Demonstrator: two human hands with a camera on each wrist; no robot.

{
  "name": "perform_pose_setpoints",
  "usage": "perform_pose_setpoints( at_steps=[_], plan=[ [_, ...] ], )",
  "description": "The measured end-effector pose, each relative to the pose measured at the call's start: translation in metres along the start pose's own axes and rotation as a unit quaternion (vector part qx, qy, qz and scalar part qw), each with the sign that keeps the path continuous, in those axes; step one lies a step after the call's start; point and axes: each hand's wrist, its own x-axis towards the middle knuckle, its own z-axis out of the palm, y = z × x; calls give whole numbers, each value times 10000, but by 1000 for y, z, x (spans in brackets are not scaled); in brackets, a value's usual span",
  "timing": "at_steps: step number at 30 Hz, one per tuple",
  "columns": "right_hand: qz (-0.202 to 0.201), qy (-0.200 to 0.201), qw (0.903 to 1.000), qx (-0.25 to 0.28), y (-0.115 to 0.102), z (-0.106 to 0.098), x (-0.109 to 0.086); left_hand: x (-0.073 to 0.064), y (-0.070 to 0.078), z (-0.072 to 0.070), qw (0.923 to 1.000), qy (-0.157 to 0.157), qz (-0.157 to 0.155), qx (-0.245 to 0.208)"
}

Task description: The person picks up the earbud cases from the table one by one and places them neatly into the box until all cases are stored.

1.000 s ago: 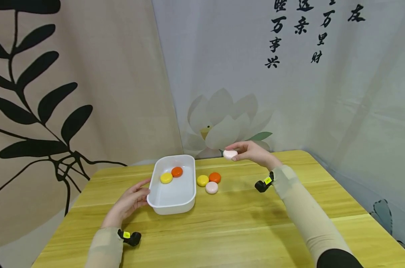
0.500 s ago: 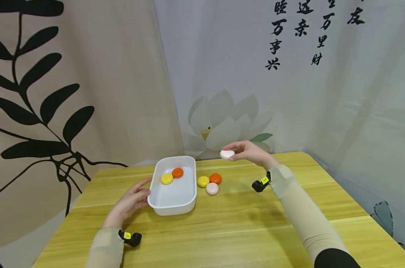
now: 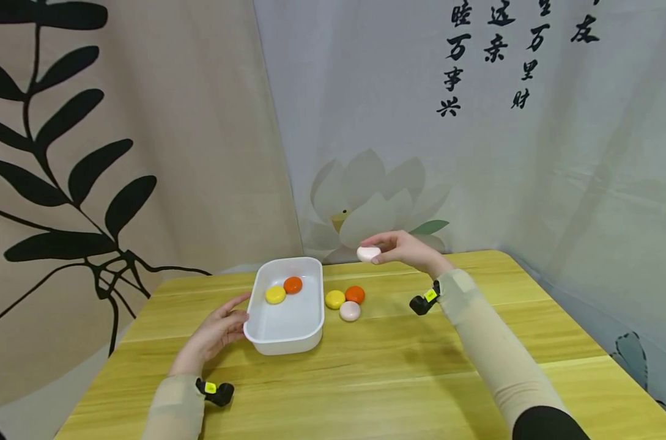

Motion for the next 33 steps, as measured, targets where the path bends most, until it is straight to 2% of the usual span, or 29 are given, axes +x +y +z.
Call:
perform_pose_setpoints(
  at_steps=[18, 33],
  plan=[
    [-139, -119, 9998, -90, -6, 9, 14, -1, -1, 0, 10000, -13, 6, 36],
    [-244, -251, 9993, 118, -13, 22, 31, 0, -2, -1, 9999, 61, 10, 98]
  ],
)
